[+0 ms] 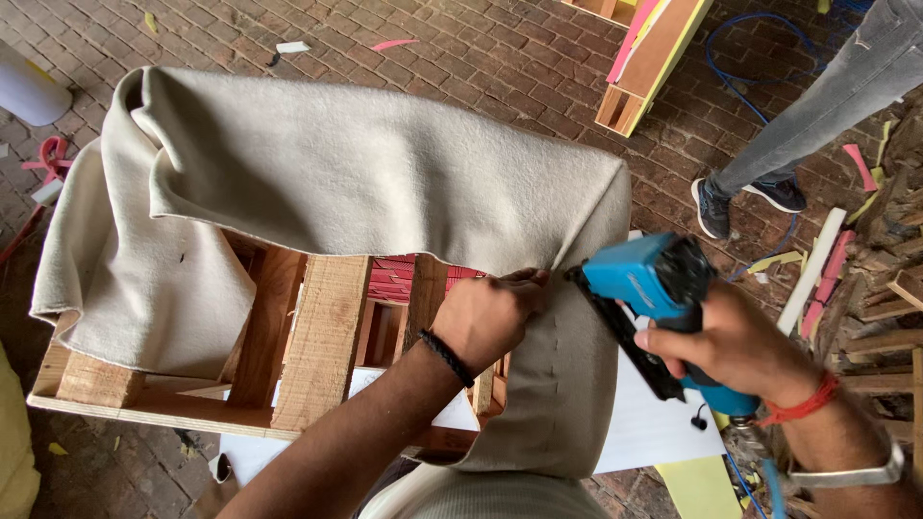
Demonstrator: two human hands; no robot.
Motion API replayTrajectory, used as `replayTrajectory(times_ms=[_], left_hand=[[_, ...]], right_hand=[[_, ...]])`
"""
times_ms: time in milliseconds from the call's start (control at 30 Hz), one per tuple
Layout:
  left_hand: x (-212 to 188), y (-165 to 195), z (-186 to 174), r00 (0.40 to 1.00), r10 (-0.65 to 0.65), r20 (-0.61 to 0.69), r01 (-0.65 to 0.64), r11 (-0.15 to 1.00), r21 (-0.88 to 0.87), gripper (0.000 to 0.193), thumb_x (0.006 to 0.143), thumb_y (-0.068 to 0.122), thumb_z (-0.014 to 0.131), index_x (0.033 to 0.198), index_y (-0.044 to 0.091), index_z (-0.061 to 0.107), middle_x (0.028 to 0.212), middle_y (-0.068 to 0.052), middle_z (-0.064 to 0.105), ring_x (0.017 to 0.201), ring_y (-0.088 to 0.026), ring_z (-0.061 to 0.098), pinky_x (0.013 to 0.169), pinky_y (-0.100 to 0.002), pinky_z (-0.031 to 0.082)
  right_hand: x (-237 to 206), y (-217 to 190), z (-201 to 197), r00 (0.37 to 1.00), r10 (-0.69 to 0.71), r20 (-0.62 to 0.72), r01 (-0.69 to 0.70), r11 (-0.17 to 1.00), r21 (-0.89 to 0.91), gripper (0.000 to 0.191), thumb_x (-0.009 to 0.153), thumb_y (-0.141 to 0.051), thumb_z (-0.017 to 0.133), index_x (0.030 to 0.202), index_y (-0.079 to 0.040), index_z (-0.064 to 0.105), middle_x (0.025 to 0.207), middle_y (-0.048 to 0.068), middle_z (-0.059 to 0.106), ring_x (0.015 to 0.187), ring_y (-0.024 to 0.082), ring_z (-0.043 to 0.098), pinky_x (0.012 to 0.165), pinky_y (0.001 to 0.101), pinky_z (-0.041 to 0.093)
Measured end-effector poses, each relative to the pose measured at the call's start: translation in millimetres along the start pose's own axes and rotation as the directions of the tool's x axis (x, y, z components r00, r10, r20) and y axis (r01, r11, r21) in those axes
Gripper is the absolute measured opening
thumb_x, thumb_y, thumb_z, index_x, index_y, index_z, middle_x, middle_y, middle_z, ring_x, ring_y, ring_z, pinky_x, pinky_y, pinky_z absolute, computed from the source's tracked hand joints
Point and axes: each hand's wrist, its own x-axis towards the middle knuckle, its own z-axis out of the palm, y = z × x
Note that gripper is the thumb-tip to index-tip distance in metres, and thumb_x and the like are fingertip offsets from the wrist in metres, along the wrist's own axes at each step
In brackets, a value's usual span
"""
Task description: The person stretches and staples beige fabric onto a wooden chair frame using a pneumatic staple gun. They repeatedly pull the fabric taut, align edges, and fire staples along the frame. The person then uses shears to trim excess fabric from the corners and edges.
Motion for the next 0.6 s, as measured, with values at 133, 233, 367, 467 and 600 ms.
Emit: replayTrajectory(times_ms=[133, 233, 367, 467, 600], left_hand=[[0, -2, -14, 0.998, 0.033, -0.054, -0.037, 0.995, -0.089, 0.024, 0.087, 0.023, 0.068, 0.109, 0.024, 0.077, 0.074, -0.006, 0.074, 0.061, -0.023, 0.071, 0.053, -0.041, 0.056], [-3, -4, -23, 0.994, 0.05, -0.092, -0.062, 0.989, -0.131, 0.022, 0.083, 0.018, 0.069, 0.103, 0.02, 0.077, 0.081, -0.005, 0.075, 0.069, -0.023, 0.073, 0.062, -0.04, 0.058], [21, -13, -38, 0.934, 0.193, -0.302, -0.239, 0.963, -0.123, 0.029, 0.074, 0.007, 0.064, 0.1, 0.015, 0.073, 0.095, -0.002, 0.077, 0.089, -0.022, 0.075, 0.1, -0.046, 0.054], [81, -19, -50, 0.936, 0.193, -0.295, -0.226, 0.971, -0.079, 0.041, 0.082, 0.012, 0.064, 0.123, 0.014, 0.07, 0.114, -0.014, 0.071, 0.112, -0.031, 0.069, 0.121, -0.049, 0.038], [178, -16, -61, 0.985, 0.151, -0.085, -0.154, 0.988, -0.03, 0.058, 0.103, 0.052, 0.044, 0.148, 0.015, 0.045, 0.153, -0.019, 0.047, 0.145, -0.039, 0.035, 0.117, -0.063, 0.016]], right_hand=[[5, 43, -5, 0.998, -0.067, 0.015, 0.061, 0.969, 0.241, 0.031, 0.073, -0.012, 0.074, 0.104, -0.007, 0.073, 0.062, 0.005, 0.068, 0.046, 0.014, 0.065, 0.047, 0.0329, 0.056], [9, 60, -7, 1.0, -0.014, 0.008, 0.012, 0.968, 0.252, 0.038, 0.074, -0.011, 0.075, 0.112, -0.005, 0.075, 0.065, 0.006, 0.068, 0.048, 0.015, 0.063, 0.05, 0.0326, 0.053], [12, 66, -7, 0.996, -0.005, 0.084, -0.022, 0.947, 0.321, 0.04, 0.078, -0.012, 0.072, 0.117, -0.005, 0.073, 0.066, 0.005, 0.067, 0.05, 0.014, 0.063, 0.05, 0.0323, 0.053], [13, 63, -6, 0.996, -0.017, 0.091, -0.011, 0.954, 0.299, 0.038, 0.077, -0.011, 0.073, 0.114, -0.005, 0.072, 0.065, 0.005, 0.068, 0.048, 0.014, 0.063, 0.048, 0.0325, 0.053], [14, 54, 0, 0.996, -0.028, 0.08, 0.001, 0.947, 0.32, 0.037, 0.075, -0.007, 0.076, 0.111, -0.003, 0.072, 0.063, 0.006, 0.069, 0.043, 0.016, 0.062, 0.043, 0.0337, 0.051]])
